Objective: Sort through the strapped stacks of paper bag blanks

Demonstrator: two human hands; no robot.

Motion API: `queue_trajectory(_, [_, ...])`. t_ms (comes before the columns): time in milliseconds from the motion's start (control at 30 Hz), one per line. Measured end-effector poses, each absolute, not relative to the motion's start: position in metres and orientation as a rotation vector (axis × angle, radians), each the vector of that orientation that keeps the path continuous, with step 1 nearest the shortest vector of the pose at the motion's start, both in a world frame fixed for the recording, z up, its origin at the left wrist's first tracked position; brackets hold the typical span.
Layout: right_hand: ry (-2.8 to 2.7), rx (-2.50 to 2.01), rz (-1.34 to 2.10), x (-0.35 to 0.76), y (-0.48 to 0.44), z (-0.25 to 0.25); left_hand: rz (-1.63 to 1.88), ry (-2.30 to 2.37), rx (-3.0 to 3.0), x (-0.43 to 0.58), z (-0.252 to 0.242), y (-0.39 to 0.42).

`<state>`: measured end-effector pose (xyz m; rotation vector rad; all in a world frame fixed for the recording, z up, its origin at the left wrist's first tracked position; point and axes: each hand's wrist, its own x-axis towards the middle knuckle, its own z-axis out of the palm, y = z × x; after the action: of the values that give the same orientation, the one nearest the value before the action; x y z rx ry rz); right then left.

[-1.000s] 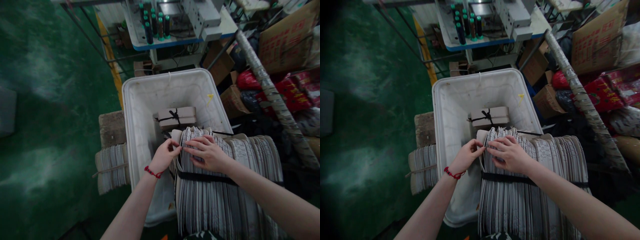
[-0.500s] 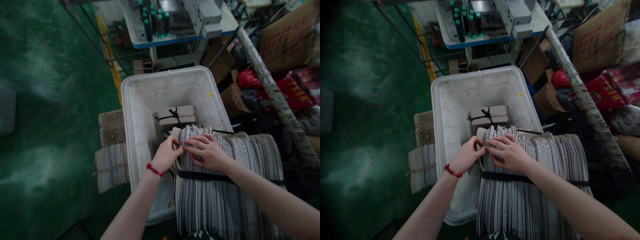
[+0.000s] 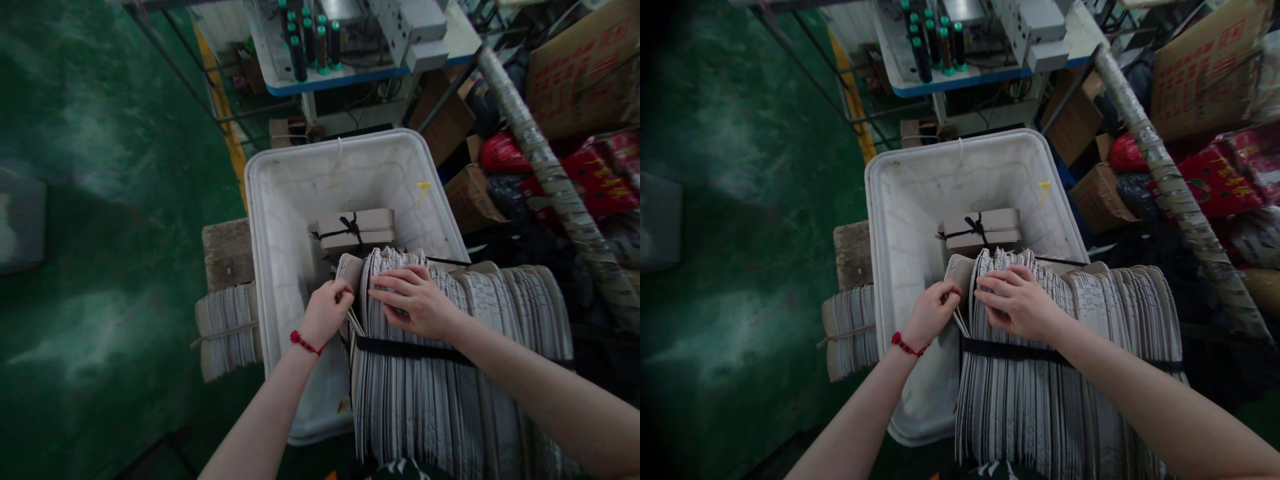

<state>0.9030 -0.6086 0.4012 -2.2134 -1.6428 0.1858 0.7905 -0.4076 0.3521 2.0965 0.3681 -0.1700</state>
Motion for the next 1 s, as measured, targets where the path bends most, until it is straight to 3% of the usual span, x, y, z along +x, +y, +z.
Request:
queue_trajectory(500, [-1.626,-2.209,0.216,0.903,-0.609,0.399,-0.308,0.354,1.804,0.791,0.354,-0.398])
queue_trajectory(1000, [-1.653,-2.164,0.165,0.902,-0.616,0.399,-0.111,0.373,2.105,0.785,0.361,-0.423])
